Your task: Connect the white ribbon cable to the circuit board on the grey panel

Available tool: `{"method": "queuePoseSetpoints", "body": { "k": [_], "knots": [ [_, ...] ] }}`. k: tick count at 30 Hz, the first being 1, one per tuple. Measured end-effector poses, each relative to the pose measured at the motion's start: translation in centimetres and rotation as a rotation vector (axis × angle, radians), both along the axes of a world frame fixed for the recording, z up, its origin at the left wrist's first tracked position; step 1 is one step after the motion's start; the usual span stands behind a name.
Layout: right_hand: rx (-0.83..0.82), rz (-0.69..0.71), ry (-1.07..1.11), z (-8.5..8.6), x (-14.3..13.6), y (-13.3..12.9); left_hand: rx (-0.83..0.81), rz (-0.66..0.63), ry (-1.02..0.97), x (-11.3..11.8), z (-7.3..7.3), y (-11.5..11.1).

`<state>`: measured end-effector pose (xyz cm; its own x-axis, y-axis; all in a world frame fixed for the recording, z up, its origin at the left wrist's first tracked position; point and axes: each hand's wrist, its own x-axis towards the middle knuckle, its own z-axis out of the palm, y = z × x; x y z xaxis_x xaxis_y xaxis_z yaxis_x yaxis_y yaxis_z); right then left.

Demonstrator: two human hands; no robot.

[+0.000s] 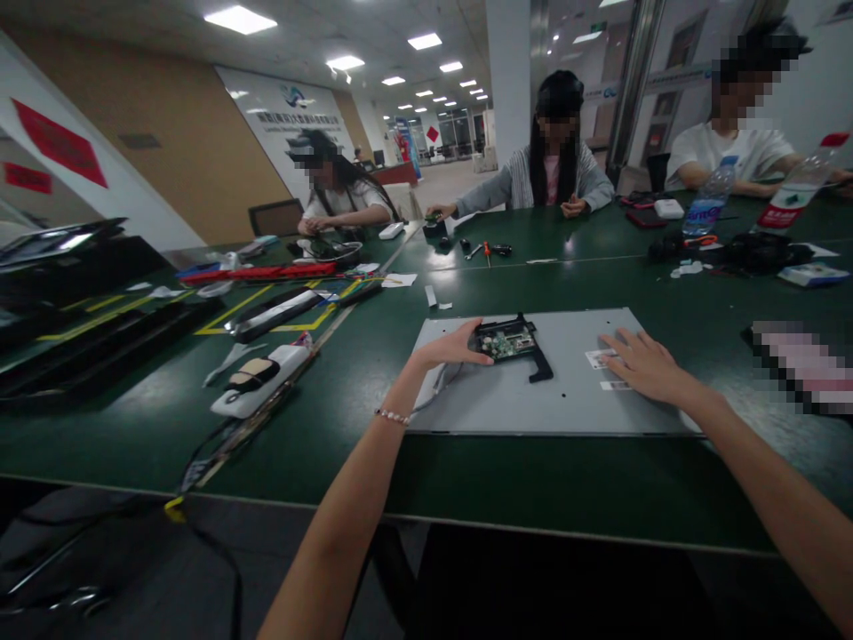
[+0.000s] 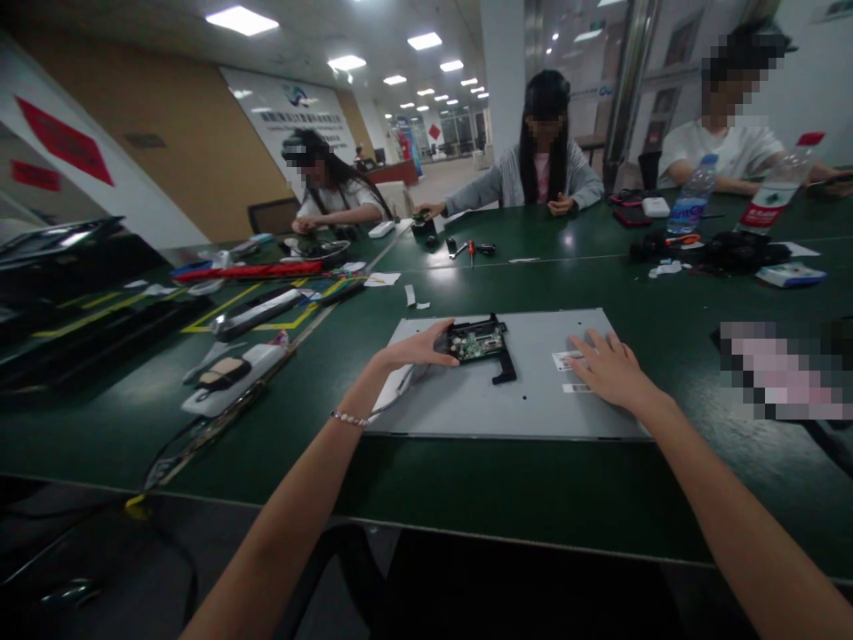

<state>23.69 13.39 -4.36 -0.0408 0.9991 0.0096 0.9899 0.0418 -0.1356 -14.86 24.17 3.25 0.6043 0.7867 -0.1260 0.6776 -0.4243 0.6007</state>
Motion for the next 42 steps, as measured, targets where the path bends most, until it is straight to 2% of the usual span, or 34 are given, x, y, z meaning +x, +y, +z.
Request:
{"method": "queuePoseSetpoints", "body": {
  "k": [5,15,26,31,38,42],
  "knots": [
    [-0.019,0.006,0.003,0.1,0.1,0.0,-0.017,0.009,-0.032,0.3,-0.4,-0.5],
    [-0.01,-0.004,0.01,-0.2,0.5,-0.1,-0.008,-0.08,-0.043,0.8,-0.2,-1.3],
    [-0.02,0.03,-0.013,-0.6,2.0,0.2,0.061,-0.139,0.103,2.1,-0.5,-1.9],
    [-0.035,0.009,-0.014,-0.2,2.4,0.1,0.074,-0.175,0.115,2.8,-0.6,-2.3],
    [-0.059,-0.014,0.013,0.7,1.5,-0.5,0.08,-0.193,0.122,3.3,-0.4,-2.8],
    [-0.053,-0.028,0.026,0.6,1.5,-0.6,0.094,-0.195,0.111,3.3,-0.7,-2.8]
  ]
}}
